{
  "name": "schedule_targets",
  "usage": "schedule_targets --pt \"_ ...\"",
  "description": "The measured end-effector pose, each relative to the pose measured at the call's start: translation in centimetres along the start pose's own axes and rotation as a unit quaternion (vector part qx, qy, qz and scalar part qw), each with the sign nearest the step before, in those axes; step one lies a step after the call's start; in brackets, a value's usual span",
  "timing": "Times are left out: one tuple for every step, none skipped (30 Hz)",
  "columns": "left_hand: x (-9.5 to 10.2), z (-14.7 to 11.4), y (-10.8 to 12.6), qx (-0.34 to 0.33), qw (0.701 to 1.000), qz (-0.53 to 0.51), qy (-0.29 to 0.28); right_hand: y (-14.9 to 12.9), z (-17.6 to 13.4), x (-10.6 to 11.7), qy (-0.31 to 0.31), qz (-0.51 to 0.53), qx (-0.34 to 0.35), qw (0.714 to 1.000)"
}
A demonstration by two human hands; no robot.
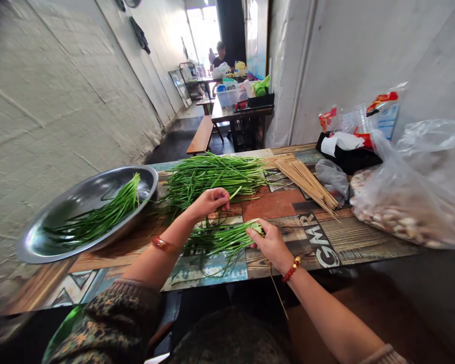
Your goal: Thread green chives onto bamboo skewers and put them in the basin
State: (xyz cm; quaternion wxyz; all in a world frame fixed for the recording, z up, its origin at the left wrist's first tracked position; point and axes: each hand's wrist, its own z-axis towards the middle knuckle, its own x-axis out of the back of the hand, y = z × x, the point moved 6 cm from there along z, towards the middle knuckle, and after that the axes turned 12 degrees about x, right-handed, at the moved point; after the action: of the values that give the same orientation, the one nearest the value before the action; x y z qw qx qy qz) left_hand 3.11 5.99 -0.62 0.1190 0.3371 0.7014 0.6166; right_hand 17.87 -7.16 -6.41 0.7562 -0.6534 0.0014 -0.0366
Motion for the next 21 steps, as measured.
schedule_targets --pt "-0.1 -0.2 0.0 0.013 0.999 -0.031 -0.009 0.0 0.1 0.0 0.001 0.001 0.0 1.0" --pt "-0.1 -0.4 0.1 0.024 0.998 -0.057 -0.019 -0.2 0.3 0.1 0.002 0.001 0.002 1.0" --pt "-0.2 -0.5 0.1 0.032 0.996 -0.08 -0.028 -0.3 0.6 0.2 0.002 0.0 0.007 1.0" --pt "-0.2 -0.7 0.1 0.039 0.993 -0.101 -0.036 -0.5 0.9 0.2 0.0 -0.002 0.013 1.0" --pt "-0.3 -0.8 0.2 0.043 0.991 -0.121 -0.042 -0.7 1.2 0.2 -0.005 -0.003 0.018 1.0" --pt "-0.3 -0.9 0.2 0.046 0.988 -0.139 -0.048 -0.9 1.6 0.2 -0.01 -0.002 0.02 1.0" --pt "-0.2 -1.0 0.2 0.049 0.985 -0.155 -0.053 -1.0 2.1 0.2 -0.016 0.001 0.019 1.0" --pt "-0.3 -1.1 0.3 0.051 0.982 -0.17 -0.057 -1.0 2.6 0.2 -0.02 0.005 0.016 1.0" --pt "-0.3 -1.2 0.3 0.053 0.98 -0.183 -0.061 -1.0 3.1 0.2 -0.022 0.01 0.011 1.0" --pt "-0.3 -1.3 0.3 0.055 0.977 -0.194 -0.064 -0.9 3.6 0.1 -0.021 0.014 0.008 1.0" --pt "-0.3 -1.3 0.3 0.056 0.976 -0.202 -0.063 -0.8 4.1 0.2 -0.018 0.016 0.009 1.0" --pt "-0.3 -1.3 0.3 0.056 0.975 -0.205 -0.059 -0.8 4.6 0.2 -0.014 0.014 0.015 1.0" --pt "-0.3 -1.3 0.2 0.055 0.976 -0.204 -0.051 -0.8 5.1 0.3 -0.01 0.007 0.025 1.0" --pt "-0.3 -1.3 0.2 0.053 0.978 -0.198 -0.04 -0.9 5.5 0.4 -0.007 -0.004 0.039 0.999" --pt "-0.2 -1.2 0.1 0.05 0.981 -0.188 -0.026 -1.0 5.9 0.4 -0.007 -0.017 0.056 0.998" --pt "-0.2 -1.1 0.0 0.049 0.983 -0.176 -0.011 -1.2 6.2 0.5 -0.009 -0.031 0.073 0.997" --pt "-0.3 -0.9 -0.1 0.048 0.985 -0.165 0.005 -1.5 6.5 0.5 -0.013 -0.044 0.09 0.995" --pt "-0.3 -0.8 -0.2 0.048 0.987 -0.155 0.018 -1.7 6.8 0.6 -0.02 -0.057 0.105 0.993" --pt "-0.5 -0.6 -0.3 0.05 0.987 -0.148 0.03 -2.0 7.0 0.6 -0.026 -0.07 0.117 0.99" --pt "-0.6 -0.4 -0.4 0.052 0.987 -0.145 0.04 -2.2 7.2 0.6 -0.031 -0.08 0.127 0.988" --pt "-0.7 -0.1 -0.4 0.054 0.987 -0.145 0.049 -2.4 7.4 0.7 -0.033 -0.088 0.135 0.986"
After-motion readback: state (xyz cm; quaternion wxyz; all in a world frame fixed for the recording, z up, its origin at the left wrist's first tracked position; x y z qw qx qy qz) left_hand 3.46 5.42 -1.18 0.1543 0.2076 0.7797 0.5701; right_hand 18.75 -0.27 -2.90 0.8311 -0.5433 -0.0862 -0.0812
